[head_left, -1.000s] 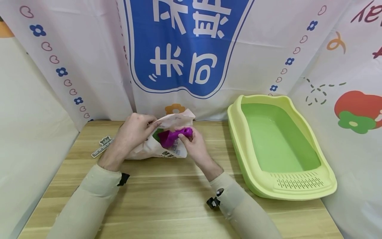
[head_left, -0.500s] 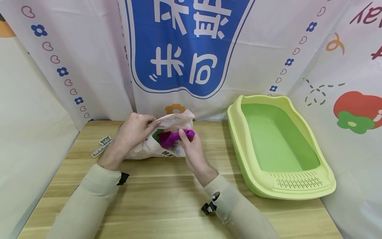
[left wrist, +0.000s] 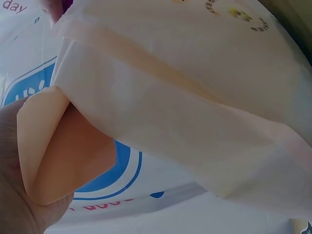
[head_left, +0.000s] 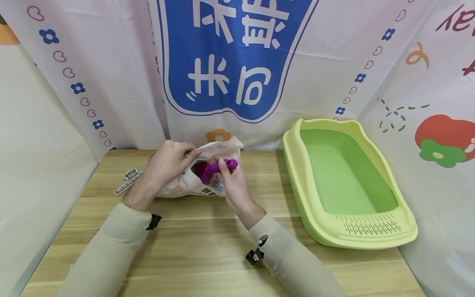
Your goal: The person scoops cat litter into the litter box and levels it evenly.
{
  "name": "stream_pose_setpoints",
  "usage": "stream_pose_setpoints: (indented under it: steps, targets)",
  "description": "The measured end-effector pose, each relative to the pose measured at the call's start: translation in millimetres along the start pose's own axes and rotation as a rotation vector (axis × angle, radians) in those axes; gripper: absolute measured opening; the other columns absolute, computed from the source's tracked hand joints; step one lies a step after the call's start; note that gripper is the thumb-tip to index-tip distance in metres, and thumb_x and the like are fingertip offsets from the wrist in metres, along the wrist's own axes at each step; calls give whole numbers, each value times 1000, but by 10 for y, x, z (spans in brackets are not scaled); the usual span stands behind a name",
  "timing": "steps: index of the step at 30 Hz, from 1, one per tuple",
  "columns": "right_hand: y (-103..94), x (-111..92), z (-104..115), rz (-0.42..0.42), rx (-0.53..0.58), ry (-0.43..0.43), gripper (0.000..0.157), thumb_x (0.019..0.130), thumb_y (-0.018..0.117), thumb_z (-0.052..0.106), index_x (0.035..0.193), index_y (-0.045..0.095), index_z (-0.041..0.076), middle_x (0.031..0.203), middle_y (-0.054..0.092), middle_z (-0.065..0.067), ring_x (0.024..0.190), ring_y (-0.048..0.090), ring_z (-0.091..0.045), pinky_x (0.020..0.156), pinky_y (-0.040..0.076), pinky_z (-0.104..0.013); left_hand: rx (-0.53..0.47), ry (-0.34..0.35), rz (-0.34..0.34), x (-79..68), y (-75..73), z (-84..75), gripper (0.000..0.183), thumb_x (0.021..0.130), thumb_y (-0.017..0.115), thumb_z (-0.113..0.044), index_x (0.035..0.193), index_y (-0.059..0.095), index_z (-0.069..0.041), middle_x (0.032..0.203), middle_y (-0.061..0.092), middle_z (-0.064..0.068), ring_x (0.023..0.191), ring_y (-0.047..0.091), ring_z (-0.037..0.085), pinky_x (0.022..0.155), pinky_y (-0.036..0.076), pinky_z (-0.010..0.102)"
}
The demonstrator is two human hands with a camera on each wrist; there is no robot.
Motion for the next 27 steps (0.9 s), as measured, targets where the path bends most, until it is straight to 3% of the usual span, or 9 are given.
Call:
stream_pose_setpoints:
  steps: [8, 14, 24, 27]
  targets:
    - [-10, 73, -48, 13, 19, 18, 40, 111, 52, 22, 141, 53, -5, 155, 54, -18, 151, 50, -33, 127, 38, -49, -26, -6, -17, 5, 39, 28, 20, 103, 69, -31, 99, 81, -16, 78, 76, 0, 54, 59, 10, 48, 48, 27]
    - [-92, 119, -2, 1, 10, -37, 46, 112, 50, 24, 144, 48, -8, 155, 49, -26, 152, 48, -38, 129, 36, -50, -72, -11, -77, 52, 106, 24, 22, 104, 68, -33, 96, 80, -16, 74, 75, 0, 51, 58, 10, 46, 46, 28]
    - [-134, 139, 82, -17, -27, -9, 48, 112, 49, 21, 148, 40, -10, 154, 46, -35, 150, 48, -43, 124, 42, -45, -104, -32, -92, 94, 170, 0, 22, 104, 68, -33, 97, 80, -15, 73, 73, 1, 52, 59, 11, 44, 47, 29]
    - [-130, 146, 64, -19, -49, 4, 47, 113, 48, 22, 145, 43, -12, 148, 52, -37, 144, 55, -43, 117, 49, -41, -106, -26, -90, 95, 182, -2, 22, 104, 68, -32, 96, 79, -15, 73, 73, 2, 52, 59, 11, 44, 47, 28]
Point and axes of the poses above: each hand's wrist, its own x-axis towards the middle knuckle, its own y-axis out of the palm, z = x × y, the point moved 5 cm from there along x, towards the middle knuckle
